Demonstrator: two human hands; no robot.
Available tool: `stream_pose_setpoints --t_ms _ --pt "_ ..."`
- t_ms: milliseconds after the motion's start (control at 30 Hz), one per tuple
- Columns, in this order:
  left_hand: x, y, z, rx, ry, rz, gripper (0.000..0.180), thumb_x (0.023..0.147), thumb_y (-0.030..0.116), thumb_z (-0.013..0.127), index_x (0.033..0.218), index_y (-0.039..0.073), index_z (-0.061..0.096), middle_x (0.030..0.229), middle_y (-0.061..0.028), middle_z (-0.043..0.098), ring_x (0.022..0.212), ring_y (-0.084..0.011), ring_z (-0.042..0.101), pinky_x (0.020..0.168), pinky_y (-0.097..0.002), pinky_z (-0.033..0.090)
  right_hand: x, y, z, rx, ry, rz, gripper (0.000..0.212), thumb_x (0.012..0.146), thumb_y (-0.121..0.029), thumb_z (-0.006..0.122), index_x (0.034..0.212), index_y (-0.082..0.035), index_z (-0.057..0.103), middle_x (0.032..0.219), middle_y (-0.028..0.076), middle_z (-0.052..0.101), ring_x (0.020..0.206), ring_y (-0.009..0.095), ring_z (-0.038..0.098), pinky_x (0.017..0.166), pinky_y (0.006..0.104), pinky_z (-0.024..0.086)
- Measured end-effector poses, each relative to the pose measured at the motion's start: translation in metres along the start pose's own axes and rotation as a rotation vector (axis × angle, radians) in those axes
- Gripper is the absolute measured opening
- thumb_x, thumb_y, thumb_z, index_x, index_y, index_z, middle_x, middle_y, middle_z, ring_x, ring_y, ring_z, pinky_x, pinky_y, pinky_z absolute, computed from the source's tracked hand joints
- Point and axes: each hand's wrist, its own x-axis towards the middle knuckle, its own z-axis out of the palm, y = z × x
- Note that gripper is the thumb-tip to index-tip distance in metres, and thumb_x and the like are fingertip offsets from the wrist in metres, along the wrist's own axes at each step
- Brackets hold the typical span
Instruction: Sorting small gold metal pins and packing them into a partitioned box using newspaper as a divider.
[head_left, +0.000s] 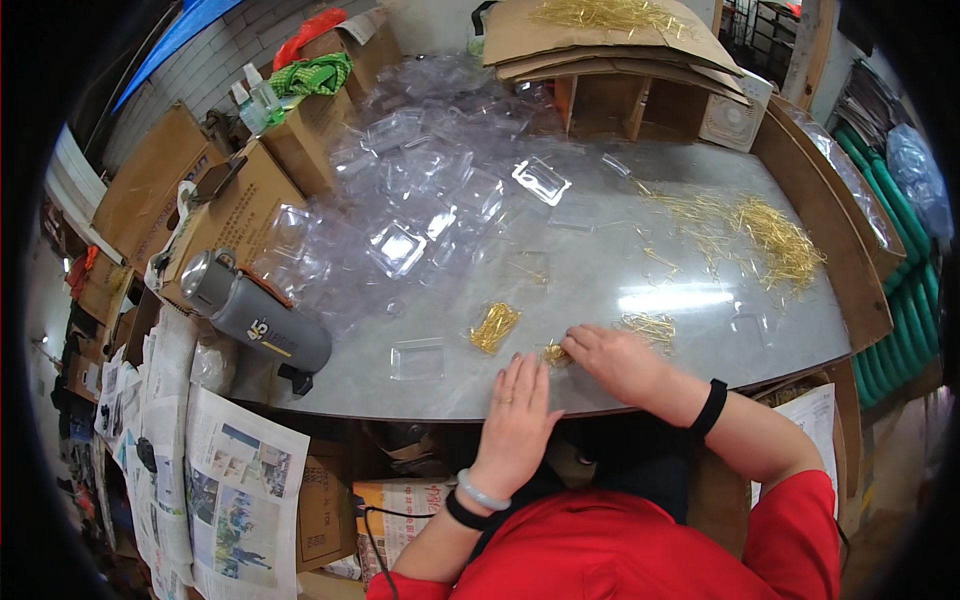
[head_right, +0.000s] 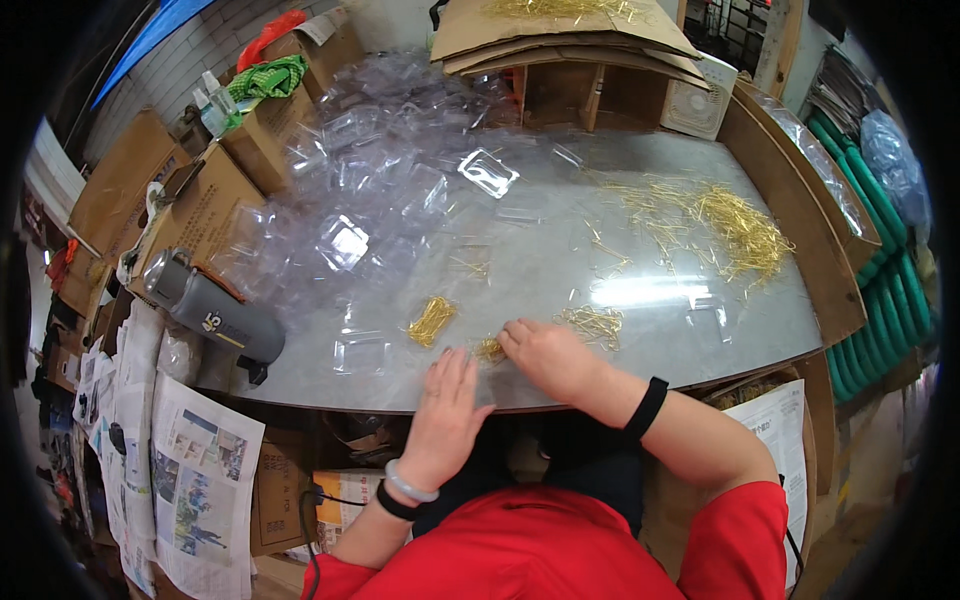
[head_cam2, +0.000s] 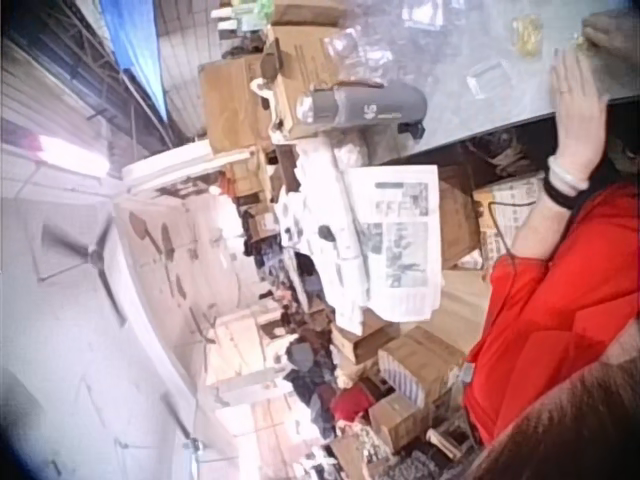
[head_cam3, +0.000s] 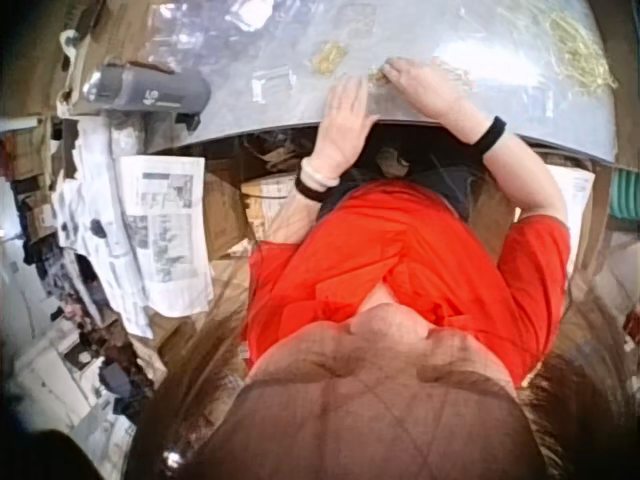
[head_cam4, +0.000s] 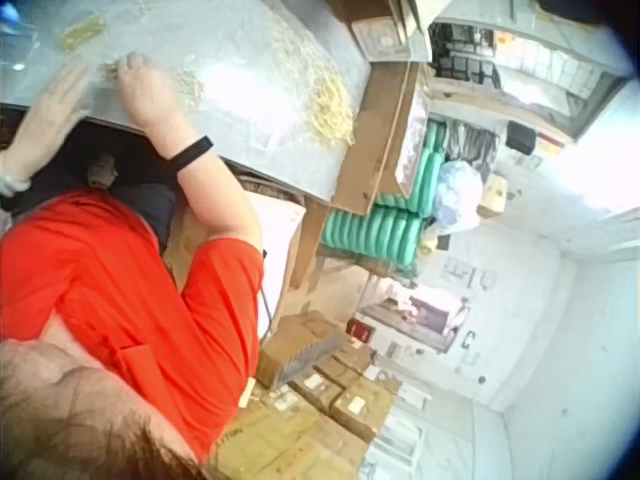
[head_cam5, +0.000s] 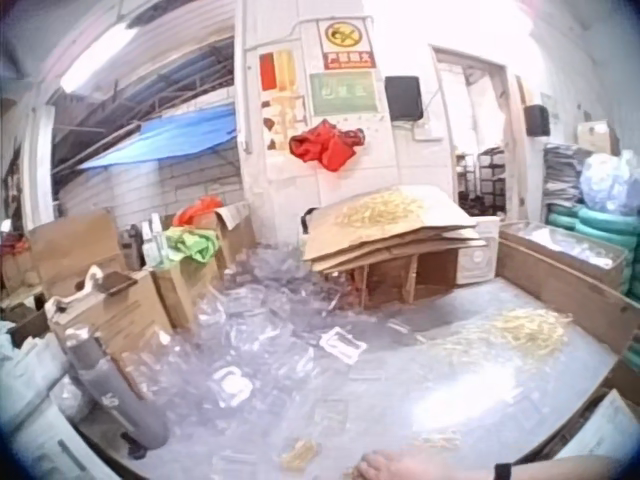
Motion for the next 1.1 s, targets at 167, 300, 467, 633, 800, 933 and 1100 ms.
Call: stream_pose_setpoints --t_ms 167,300,467,633,800,933,1100 --pt "0.015 0.008 0.040 0.024 -0.059 -0.010 0.067 0.088 0.014 0.066 0.144 -0.007 0.034 0.147 -0.0254 0.037 0.139 -0.0415 0.034 0.115 -0.0529 0.026 -0.022 -0.023 -0.003 -0.055 0.051 0.020 0.037 0.082 -0.017 0.058 0.114 0.002 0.060 0.112 0.014 0.062 0.104 0.028 0.063 0.085 0.0333 0.054" --pt "0.017 0.007 0.046 0.007 -0.067 -0.011 0.062 0.090 0.012 0.062 0.143 -0.007 0.035 0.146 -0.0249 0.039 0.138 -0.0414 0.036 0.115 -0.0526 0.026 -0.042 -0.028 -0.006 0.200 0.191 0.126 0.038 0.085 -0.015 0.061 0.119 0.001 0.059 0.120 0.017 0.061 0.111 0.032 0.059 0.092 0.0380 0.051" --pt "0.020 0.013 0.045 -0.011 -0.099 -0.009 0.058 0.091 0.012 0.061 0.143 -0.004 0.038 0.144 -0.0240 0.041 0.137 -0.0410 0.037 0.114 -0.0526 0.028 -0.083 -0.027 -0.003 0.328 0.392 0.507 0.040 0.081 -0.011 0.073 0.119 -0.004 0.061 0.121 0.014 0.060 0.108 0.034 0.057 0.093 0.0422 0.048" --pt "0.027 0.016 0.043 -0.021 -0.102 0.014 0.056 0.092 0.014 0.060 0.142 -0.002 0.041 0.144 -0.0224 0.041 0.136 -0.0405 0.038 0.113 -0.0525 0.029 -0.091 -0.032 -0.006 0.236 0.451 0.644 0.038 0.080 -0.012 0.073 0.116 -0.005 0.063 0.117 0.011 0.061 0.105 0.031 0.056 0.091 0.0416 0.045" --pt "0.028 0.016 0.045 -0.037 -0.185 0.130 0.054 0.092 0.017 0.061 0.140 0.000 0.044 0.143 -0.0185 0.045 0.136 -0.0382 0.039 0.114 -0.0521 0.029 -0.082 -0.042 -0.005 0.158 0.372 0.630 0.037 0.080 -0.012 0.070 0.116 -0.006 0.063 0.116 0.009 0.061 0.107 0.028 0.055 0.092 0.0401 0.043" --pt "0.028 0.016 0.048 -0.026 -0.163 0.136 0.052 0.092 0.017 0.061 0.140 0.002 0.046 0.142 -0.0163 0.047 0.136 -0.0364 0.039 0.115 -0.0510 0.029 -0.075 -0.039 0.007 0.204 0.364 0.473 0.034 0.081 -0.005 0.062 0.115 -0.006 0.063 0.117 0.008 0.062 0.107 0.026 0.057 0.093 0.0398 0.043" --pt "0.029 0.015 0.048 -0.060 -0.157 0.134 0.051 0.092 0.016 0.062 0.139 0.004 0.047 0.143 -0.0168 0.045 0.136 -0.0360 0.039 0.115 -0.0502 0.029 -0.079 -0.028 0.001 0.336 0.456 0.489 0.034 0.080 -0.009 0.070 0.113 -0.006 0.064 0.114 0.009 0.062 0.105 0.029 0.057 0.090 0.0410 0.045"
